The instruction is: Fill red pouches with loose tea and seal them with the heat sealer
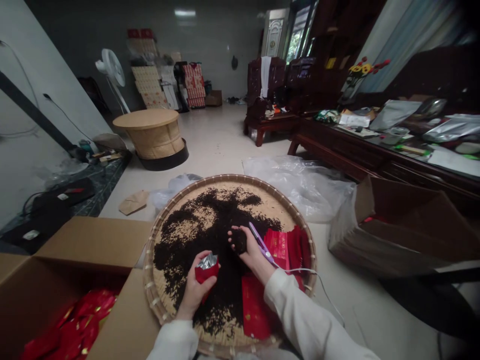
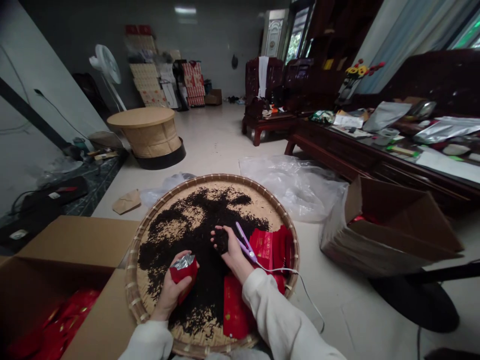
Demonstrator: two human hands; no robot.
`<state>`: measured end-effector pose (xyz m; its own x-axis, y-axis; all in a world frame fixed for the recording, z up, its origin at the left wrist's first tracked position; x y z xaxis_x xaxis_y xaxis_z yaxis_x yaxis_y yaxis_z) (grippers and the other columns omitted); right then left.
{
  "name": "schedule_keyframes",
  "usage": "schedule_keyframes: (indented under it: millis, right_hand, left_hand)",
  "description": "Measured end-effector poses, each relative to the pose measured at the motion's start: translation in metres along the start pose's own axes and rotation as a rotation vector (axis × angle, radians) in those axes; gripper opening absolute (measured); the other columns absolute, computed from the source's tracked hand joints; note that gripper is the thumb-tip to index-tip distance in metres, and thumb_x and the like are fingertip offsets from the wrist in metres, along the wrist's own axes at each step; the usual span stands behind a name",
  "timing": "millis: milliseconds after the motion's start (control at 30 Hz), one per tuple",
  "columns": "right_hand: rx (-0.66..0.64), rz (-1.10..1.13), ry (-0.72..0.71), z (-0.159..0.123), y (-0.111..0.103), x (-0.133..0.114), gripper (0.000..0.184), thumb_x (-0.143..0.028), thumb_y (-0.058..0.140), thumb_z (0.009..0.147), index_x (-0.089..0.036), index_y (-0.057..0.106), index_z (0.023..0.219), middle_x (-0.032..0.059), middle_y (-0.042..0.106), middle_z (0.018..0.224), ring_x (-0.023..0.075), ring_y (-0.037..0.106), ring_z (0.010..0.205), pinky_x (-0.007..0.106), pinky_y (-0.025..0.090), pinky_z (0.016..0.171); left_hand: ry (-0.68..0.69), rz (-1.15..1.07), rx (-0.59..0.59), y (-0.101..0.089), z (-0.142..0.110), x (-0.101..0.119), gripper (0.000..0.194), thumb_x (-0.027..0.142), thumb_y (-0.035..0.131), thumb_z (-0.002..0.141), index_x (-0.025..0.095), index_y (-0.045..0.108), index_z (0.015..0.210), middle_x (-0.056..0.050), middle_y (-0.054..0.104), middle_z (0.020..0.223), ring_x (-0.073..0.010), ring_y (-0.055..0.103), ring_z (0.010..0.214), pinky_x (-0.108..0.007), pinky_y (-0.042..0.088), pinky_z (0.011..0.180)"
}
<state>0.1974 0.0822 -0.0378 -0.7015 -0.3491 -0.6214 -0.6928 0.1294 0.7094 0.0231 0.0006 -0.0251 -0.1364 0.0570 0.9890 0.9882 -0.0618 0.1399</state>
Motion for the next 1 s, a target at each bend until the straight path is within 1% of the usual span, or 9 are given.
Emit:
schedule_keyframes:
  millis: [67, 133, 200, 267, 433, 600, 767, 900, 1000]
  right_hand:
    - [0.044, 0.169, 0.101, -0.008, 0.003, -0.008, 0.031, -0.04, 0.041, 0.09, -0.016, 0.061, 0.088, 0.0045, 0.068, 0.076, 0.0161, 0.063, 0.063, 0.027, 0.048, 0.056]
    - [0.094, 0.306, 0.166, -0.017, 0.008, -0.015, 0.037, -0.041, 0.035, 0.093, -0.016, 0.061, 0.087, 0.0057, 0.07, 0.075, 0.0168, 0.065, 0.063, 0.029, 0.05, 0.058]
    - [0.118, 0.359, 0.182, -0.024, 0.013, -0.019, 0.039, -0.043, 0.035, 0.094, -0.016, 0.061, 0.085, 0.0059, 0.07, 0.075, 0.0173, 0.066, 0.064, 0.031, 0.051, 0.06]
    - [0.132, 0.361, 0.155, -0.027, 0.017, -0.021, 0.037, -0.043, 0.038, 0.094, -0.017, 0.062, 0.083, 0.0054, 0.071, 0.073, 0.0173, 0.066, 0.064, 0.031, 0.052, 0.06]
    - [0.122, 0.191, -0.075, -0.03, 0.024, -0.019, 0.036, -0.049, 0.047, 0.089, -0.018, 0.062, 0.079, 0.0044, 0.071, 0.077, 0.0187, 0.067, 0.07, 0.033, 0.053, 0.067]
    - [0.108, 0.125, -0.268, -0.037, 0.042, -0.008, 0.035, -0.053, 0.057, 0.081, -0.019, 0.065, 0.08, 0.0026, 0.071, 0.079, 0.0193, 0.067, 0.076, 0.034, 0.052, 0.077]
    - [0.082, -0.007, -0.344, -0.046, 0.054, 0.003, 0.038, -0.057, 0.056, 0.081, -0.02, 0.067, 0.08, 0.0018, 0.07, 0.084, 0.0189, 0.064, 0.082, 0.034, 0.048, 0.084]
    - [0.034, -0.24, -0.396, -0.051, 0.053, 0.004, 0.049, -0.063, 0.047, 0.084, -0.02, 0.069, 0.083, 0.0035, 0.069, 0.088, 0.0206, 0.061, 0.091, 0.035, 0.044, 0.091]
    - [-0.046, -0.376, -0.42, -0.055, 0.051, 0.004, 0.055, -0.066, 0.04, 0.086, -0.02, 0.07, 0.086, 0.0051, 0.07, 0.095, 0.0218, 0.059, 0.098, 0.037, 0.041, 0.096]
  left_hand:
    - [0.038, 0.087, 0.015, 0.008, 0.007, 0.001, 0.065, 0.043, 0.08, 0.058, 0.019, 0.053, 0.112, -0.007, 0.069, 0.096, -0.0245, 0.067, 0.087, -0.034, 0.051, 0.082]
    - [0.073, 0.164, 0.031, 0.016, 0.012, -0.003, 0.061, 0.038, 0.078, 0.06, 0.02, 0.051, 0.112, -0.007, 0.068, 0.097, -0.0241, 0.067, 0.088, -0.036, 0.051, 0.083]
    - [0.097, 0.225, 0.061, 0.022, 0.014, -0.01, 0.059, 0.033, 0.076, 0.062, 0.02, 0.05, 0.113, -0.008, 0.068, 0.098, -0.0241, 0.067, 0.091, -0.037, 0.051, 0.085]
    - [0.116, 0.289, 0.105, 0.024, 0.015, -0.017, 0.059, 0.03, 0.076, 0.062, 0.019, 0.05, 0.115, -0.009, 0.067, 0.101, -0.0242, 0.066, 0.094, -0.038, 0.051, 0.087]
    - [0.158, 0.43, 0.167, 0.025, 0.016, -0.026, 0.062, 0.028, 0.076, 0.064, 0.019, 0.049, 0.119, -0.007, 0.067, 0.1, -0.0228, 0.067, 0.093, -0.038, 0.051, 0.088]
    - [0.195, 0.442, 0.183, 0.028, 0.017, -0.026, 0.063, 0.024, 0.074, 0.064, 0.02, 0.046, 0.12, -0.005, 0.068, 0.095, -0.0201, 0.068, 0.085, -0.035, 0.053, 0.082]
    - [0.21, 0.406, 0.18, 0.028, 0.017, -0.026, 0.066, 0.025, 0.073, 0.065, 0.019, 0.042, 0.123, -0.005, 0.067, 0.092, -0.02, 0.067, 0.083, -0.033, 0.052, 0.079]
    - [0.191, 0.356, 0.165, 0.026, 0.017, -0.029, 0.07, 0.023, 0.073, 0.064, 0.019, 0.039, 0.125, -0.005, 0.066, 0.094, -0.0209, 0.067, 0.086, -0.034, 0.052, 0.081]
    - [0.171, 0.329, 0.175, 0.024, 0.017, -0.033, 0.072, 0.022, 0.074, 0.064, 0.02, 0.038, 0.127, -0.006, 0.066, 0.097, -0.0219, 0.066, 0.09, -0.036, 0.051, 0.084]
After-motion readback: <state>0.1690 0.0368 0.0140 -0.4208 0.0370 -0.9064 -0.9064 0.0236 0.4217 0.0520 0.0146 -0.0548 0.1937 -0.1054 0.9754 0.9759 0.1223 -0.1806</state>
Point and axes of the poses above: each hand's wrist, its own z-axis towards the middle knuckle, its own y-axis out of the palm, x = y × z, the point moved 2 cm from there along z, towards the middle knuckle
